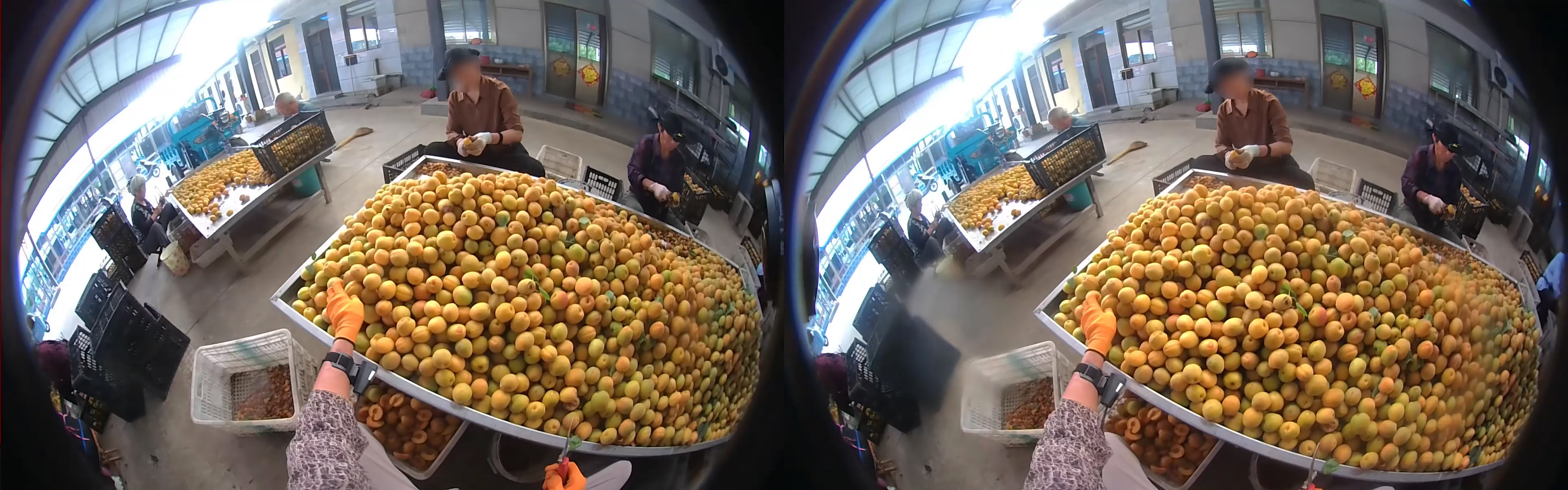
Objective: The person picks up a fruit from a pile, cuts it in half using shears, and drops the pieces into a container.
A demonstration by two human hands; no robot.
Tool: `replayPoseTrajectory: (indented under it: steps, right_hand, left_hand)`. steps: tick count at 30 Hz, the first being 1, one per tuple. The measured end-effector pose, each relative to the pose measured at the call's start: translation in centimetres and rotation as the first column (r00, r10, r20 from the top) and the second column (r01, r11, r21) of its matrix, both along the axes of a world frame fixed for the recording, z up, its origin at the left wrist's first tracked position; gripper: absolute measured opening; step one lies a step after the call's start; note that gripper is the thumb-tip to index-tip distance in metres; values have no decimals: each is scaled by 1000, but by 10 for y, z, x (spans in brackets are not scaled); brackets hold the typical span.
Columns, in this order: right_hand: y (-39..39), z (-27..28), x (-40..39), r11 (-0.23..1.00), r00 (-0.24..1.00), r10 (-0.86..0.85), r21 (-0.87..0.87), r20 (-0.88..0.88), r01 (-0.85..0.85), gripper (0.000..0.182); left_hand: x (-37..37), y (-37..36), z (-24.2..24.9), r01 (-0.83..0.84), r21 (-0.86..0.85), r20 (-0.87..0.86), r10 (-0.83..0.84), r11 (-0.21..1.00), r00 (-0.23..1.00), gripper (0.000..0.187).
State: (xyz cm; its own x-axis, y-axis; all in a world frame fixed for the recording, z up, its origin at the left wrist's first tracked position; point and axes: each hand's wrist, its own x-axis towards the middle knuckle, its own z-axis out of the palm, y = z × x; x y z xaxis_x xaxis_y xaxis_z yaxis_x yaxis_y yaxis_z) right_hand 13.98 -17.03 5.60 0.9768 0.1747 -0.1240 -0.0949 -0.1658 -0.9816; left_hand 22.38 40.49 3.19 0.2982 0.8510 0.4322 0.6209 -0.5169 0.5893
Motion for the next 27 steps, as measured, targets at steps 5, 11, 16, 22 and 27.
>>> replayPoseTrajectory:
  steps: [5,11,16,22,27]
  right_hand:
    - [-12,-1,4,994,1000,-2,-106,12,4,13]
    - [6,1,6,992,999,12,-126,40,-7,15]
    - [33,24,6,995,996,86,-48,23,-84,15]
    - [43,28,1,985,986,150,-98,68,-143,14]
    - [54,36,-6,981,977,183,-92,112,-173,12]
  left_hand:
    - [17,13,-5,56,-110,-60,-63,992,996,52]
    - [0,34,-17,202,-175,-42,-212,964,976,59]
    - [-23,29,-26,315,-199,346,-234,928,909,52]
    - [-53,13,-46,637,-411,672,-255,653,695,45]
    - [-62,-15,-44,336,-43,20,-335,941,942,50]
